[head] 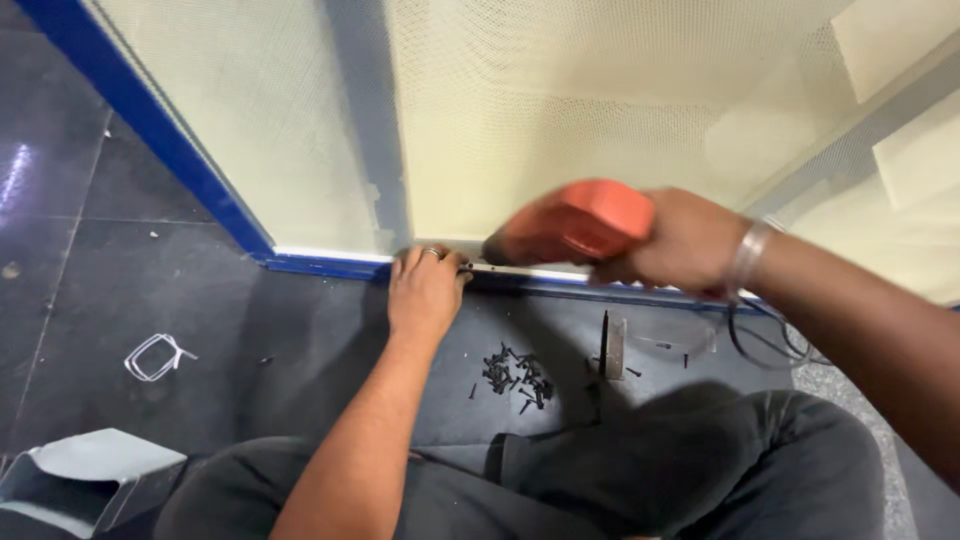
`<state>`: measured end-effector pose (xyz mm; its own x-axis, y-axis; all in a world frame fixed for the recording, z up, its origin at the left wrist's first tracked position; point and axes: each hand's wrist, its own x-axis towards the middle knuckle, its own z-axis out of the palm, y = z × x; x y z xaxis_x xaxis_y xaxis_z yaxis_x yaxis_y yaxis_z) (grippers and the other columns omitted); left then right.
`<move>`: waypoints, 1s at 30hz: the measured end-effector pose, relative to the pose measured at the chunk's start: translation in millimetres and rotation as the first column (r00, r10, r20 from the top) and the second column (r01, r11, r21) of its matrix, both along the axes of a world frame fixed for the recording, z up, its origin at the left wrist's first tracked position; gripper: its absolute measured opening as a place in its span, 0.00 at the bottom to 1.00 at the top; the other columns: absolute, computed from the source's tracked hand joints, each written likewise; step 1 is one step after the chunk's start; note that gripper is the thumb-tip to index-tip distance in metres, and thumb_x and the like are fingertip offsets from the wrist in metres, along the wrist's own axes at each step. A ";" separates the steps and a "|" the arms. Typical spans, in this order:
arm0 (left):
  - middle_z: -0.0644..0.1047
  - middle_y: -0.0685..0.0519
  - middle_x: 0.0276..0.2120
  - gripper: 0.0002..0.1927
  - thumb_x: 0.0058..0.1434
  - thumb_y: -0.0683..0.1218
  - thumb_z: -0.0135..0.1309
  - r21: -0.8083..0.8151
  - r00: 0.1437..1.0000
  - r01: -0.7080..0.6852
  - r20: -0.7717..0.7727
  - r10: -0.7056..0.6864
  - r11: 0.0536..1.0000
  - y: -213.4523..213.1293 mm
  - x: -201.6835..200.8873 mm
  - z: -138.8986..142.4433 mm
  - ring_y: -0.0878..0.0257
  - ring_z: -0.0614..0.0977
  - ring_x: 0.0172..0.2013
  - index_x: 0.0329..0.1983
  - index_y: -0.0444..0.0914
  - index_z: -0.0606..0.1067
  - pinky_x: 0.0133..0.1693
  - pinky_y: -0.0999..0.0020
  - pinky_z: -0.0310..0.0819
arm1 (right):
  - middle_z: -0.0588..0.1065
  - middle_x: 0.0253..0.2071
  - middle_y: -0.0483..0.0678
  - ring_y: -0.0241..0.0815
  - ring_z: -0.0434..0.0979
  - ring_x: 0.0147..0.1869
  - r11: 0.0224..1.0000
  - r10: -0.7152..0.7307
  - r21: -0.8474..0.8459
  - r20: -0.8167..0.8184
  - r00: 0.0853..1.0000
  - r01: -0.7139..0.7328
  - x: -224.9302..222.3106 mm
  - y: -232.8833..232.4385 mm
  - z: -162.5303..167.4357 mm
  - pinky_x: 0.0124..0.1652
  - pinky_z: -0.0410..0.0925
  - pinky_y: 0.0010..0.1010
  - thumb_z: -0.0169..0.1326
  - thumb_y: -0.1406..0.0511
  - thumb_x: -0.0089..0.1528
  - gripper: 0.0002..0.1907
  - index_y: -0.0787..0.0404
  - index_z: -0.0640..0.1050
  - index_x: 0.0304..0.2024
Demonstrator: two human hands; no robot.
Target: The person is assembling a screen frame by securing a mesh screen to a blue metal frame. They use a hammer to tap a white spline into a groove along the frame and a power drill to drive screws into the frame at regular intervals.
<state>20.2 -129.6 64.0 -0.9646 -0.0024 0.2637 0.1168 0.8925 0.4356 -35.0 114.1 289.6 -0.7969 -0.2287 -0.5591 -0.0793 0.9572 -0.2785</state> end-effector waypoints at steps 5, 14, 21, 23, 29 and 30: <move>0.79 0.55 0.43 0.12 0.57 0.52 0.61 -0.079 0.999 0.022 -0.045 -0.025 0.997 3.2 -4.0 -8.5 0.54 0.75 0.51 0.41 0.44 0.82 0.55 0.52 0.65 | 0.82 0.31 0.58 0.48 0.83 0.35 1.000 -0.012 0.015 -0.182 0.983 0.015 81.6 165.0 -48.7 0.40 0.76 0.38 0.60 0.64 0.48 0.16 0.61 0.83 0.39; 0.78 0.48 0.46 0.17 0.62 0.54 0.56 -0.258 0.996 -0.061 -0.085 0.040 0.964 19.4 -6.4 -17.6 0.51 0.75 0.51 0.46 0.38 0.78 0.51 0.51 0.66 | 0.81 0.48 0.50 0.48 0.83 0.48 0.927 0.375 0.207 -0.466 0.802 -0.313 263.2 369.2 -179.5 0.47 0.74 0.39 0.56 0.53 0.47 0.36 0.53 0.79 0.58; 0.78 0.47 0.43 0.21 0.64 0.58 0.54 -0.365 0.982 -0.183 -0.111 0.153 0.913 33.6 -4.1 -18.2 0.51 0.77 0.47 0.46 0.37 0.77 0.50 0.51 0.68 | 0.78 0.46 0.44 0.42 0.81 0.51 0.951 0.305 0.256 -0.689 0.657 -0.174 301.7 307.3 -177.8 0.54 0.70 0.40 0.52 0.53 0.55 0.26 0.54 0.78 0.54; 0.78 0.47 0.42 0.19 0.68 0.58 0.53 -0.377 0.989 -0.147 -0.064 0.132 0.914 34.1 -6.4 -14.3 0.51 0.77 0.46 0.45 0.38 0.77 0.49 0.50 0.69 | 0.79 0.45 0.47 0.44 0.81 0.48 0.971 0.240 0.159 -0.694 0.679 -0.181 294.2 290.2 -156.4 0.50 0.71 0.38 0.53 0.54 0.53 0.28 0.58 0.78 0.53; 0.80 0.48 0.40 0.18 0.65 0.59 0.51 -0.364 0.994 -0.108 -0.025 0.106 0.925 28.6 -2.9 5.9 0.50 0.79 0.46 0.43 0.41 0.78 0.48 0.49 0.71 | 0.79 0.42 0.46 0.45 0.80 0.46 0.961 0.276 0.204 -0.703 0.655 -0.185 284.6 253.9 -125.7 0.48 0.69 0.40 0.52 0.53 0.51 0.31 0.57 0.79 0.55; 0.80 0.47 0.41 0.19 0.62 0.59 0.52 -0.363 0.994 -0.111 -0.038 0.105 0.925 27.6 -1.7 8.7 0.51 0.79 0.45 0.44 0.40 0.78 0.47 0.50 0.71 | 0.79 0.44 0.46 0.45 0.80 0.48 0.962 0.273 0.193 -0.742 0.612 -0.194 286.5 250.3 -124.1 0.50 0.69 0.40 0.51 0.52 0.52 0.31 0.58 0.78 0.55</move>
